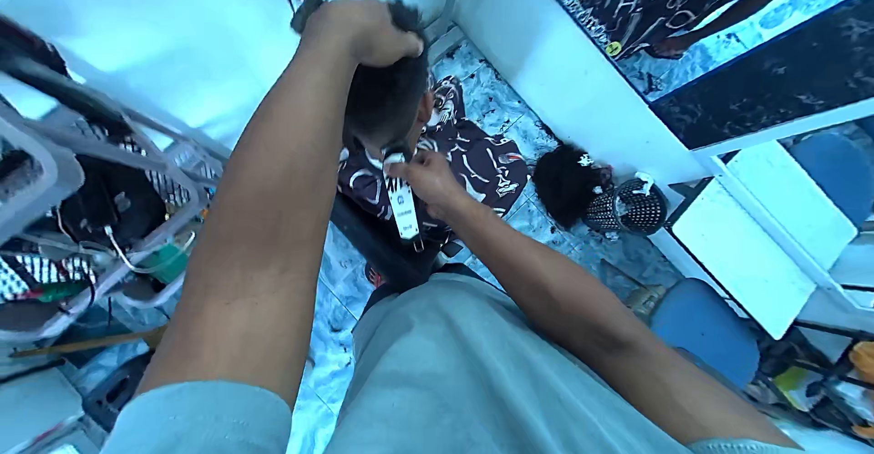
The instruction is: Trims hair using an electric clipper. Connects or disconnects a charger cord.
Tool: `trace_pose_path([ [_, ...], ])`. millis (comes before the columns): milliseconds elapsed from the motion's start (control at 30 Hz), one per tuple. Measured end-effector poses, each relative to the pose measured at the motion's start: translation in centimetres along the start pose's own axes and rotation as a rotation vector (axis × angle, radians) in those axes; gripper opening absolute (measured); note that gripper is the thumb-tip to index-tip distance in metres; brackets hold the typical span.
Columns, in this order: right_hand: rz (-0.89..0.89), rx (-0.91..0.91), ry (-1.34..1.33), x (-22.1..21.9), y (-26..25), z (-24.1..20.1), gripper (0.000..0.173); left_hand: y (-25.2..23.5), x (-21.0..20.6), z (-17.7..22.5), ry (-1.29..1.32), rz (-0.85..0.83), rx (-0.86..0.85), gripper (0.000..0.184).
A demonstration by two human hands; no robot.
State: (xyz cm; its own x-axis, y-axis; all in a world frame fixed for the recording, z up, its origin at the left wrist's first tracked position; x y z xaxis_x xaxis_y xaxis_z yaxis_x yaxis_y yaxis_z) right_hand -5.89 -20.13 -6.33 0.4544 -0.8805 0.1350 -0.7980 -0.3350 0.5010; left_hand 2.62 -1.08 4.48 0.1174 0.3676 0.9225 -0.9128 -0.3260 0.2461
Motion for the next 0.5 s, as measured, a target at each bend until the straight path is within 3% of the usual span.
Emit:
trace_pose_path([
  [100,-0.035,-0.074,0.023,0.7,-0.6,0.6,0.040,0.3,0.1,-0.5,0.107,-0.022,-0.028,0.078],
  [233,-0.135,0.116,-0.021,0.5,-1.4,-1.1,0.044,0.4,-0.2,-1.0,0.157,-0.057,-0.023,0.074],
  [400,-0.155,-0.155,0.030,1.8,-1.5,2.3,0.034,0.5,0.1,-1.4,0.163,-0.070,-0.006,0.076],
  [500,-0.233,-0.141,-0.137,1.5,-2.4,1.9,0.032,0.7,0.0,-1.3,0.183,-0.090,0.012,0.072],
])
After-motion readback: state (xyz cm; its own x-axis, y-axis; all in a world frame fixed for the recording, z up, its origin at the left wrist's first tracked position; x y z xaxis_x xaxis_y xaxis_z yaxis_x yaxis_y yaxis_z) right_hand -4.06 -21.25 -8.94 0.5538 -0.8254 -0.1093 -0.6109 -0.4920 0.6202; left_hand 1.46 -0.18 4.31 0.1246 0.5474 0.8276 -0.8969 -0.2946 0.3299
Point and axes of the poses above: each hand's wrist, its own y-axis away from the middle knuckle, its own x-axis out of the back of the hand, z = x × y, the point moved 6 cm from there along -y, towards the middle knuckle, and after that the axes turned 8 degrees about z, right-handed, at the moved point
